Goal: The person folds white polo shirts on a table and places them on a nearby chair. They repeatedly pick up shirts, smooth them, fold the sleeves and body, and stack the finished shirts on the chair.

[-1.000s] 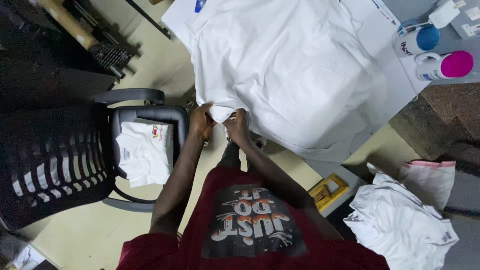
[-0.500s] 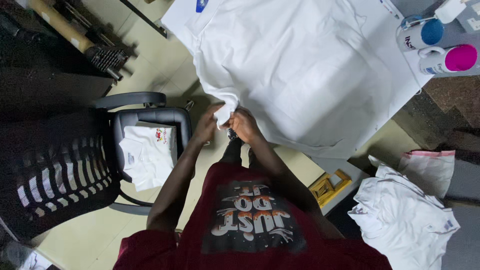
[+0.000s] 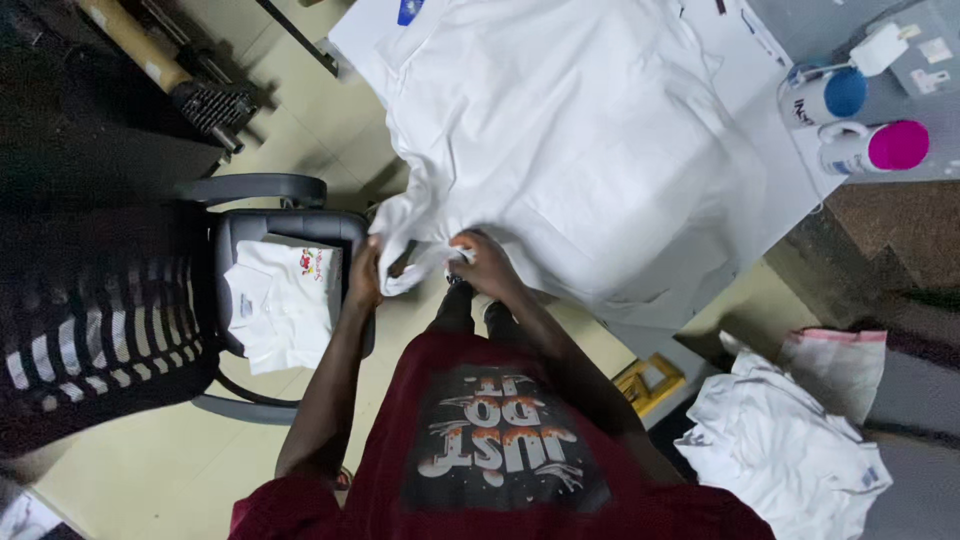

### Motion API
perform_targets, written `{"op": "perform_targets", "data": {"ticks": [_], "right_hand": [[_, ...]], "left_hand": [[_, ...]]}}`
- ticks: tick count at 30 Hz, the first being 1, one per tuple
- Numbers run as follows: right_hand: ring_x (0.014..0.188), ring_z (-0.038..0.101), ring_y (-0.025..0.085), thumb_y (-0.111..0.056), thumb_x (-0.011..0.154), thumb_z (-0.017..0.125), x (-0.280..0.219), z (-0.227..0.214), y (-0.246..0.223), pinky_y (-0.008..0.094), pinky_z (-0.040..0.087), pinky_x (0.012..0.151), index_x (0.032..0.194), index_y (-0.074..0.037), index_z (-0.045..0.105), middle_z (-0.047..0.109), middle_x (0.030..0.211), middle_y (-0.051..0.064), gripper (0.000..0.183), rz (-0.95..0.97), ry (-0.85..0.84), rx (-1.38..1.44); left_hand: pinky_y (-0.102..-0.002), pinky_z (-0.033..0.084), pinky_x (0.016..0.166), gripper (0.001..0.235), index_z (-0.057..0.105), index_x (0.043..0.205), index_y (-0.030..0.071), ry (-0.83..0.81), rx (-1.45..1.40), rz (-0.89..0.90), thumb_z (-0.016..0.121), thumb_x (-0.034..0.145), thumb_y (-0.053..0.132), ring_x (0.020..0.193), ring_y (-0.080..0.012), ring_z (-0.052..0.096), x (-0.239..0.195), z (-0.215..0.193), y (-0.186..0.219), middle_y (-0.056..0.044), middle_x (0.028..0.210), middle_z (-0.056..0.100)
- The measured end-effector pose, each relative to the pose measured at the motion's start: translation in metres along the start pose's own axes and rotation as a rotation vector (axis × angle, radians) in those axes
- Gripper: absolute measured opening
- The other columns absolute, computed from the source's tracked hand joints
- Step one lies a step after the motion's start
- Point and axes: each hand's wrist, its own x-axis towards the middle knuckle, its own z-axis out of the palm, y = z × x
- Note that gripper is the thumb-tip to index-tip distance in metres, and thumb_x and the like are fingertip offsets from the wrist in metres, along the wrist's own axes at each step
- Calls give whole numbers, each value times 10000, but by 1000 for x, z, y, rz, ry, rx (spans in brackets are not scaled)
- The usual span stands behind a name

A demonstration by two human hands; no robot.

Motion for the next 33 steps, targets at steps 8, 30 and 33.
{"op": "perform_targets", "data": {"ticks": [8,30,33], "right_hand": [[1215,577,370,-281,746,827,-85,-62,50,510,499,979,1229,-109,602,586,1226,160,560,52,213,-1175],[710,760,293,-337,950,654,-232,-155,108,447,542,808,917,-151,555,687,644,65,214,399,216,-1113],[748,768,295,-226,925,646,-232,-153,97,438,543,813,960,-147,572,707,688,71,113,455,96,-1134]], "left_hand": [[-230,488,586,112,700,906,37,158,-192,43,719,819,105,553,-125,513,-87,16,42,-87,636,599],[-392,589,696,225,661,938,33,403,-247,-41,705,841,231,640,-247,632,-62,-11,30,-120,780,664],[-380,606,800,481,583,1095,20,487,-376,-9,703,716,289,843,-298,676,-62,-24,30,-151,978,678]]}}
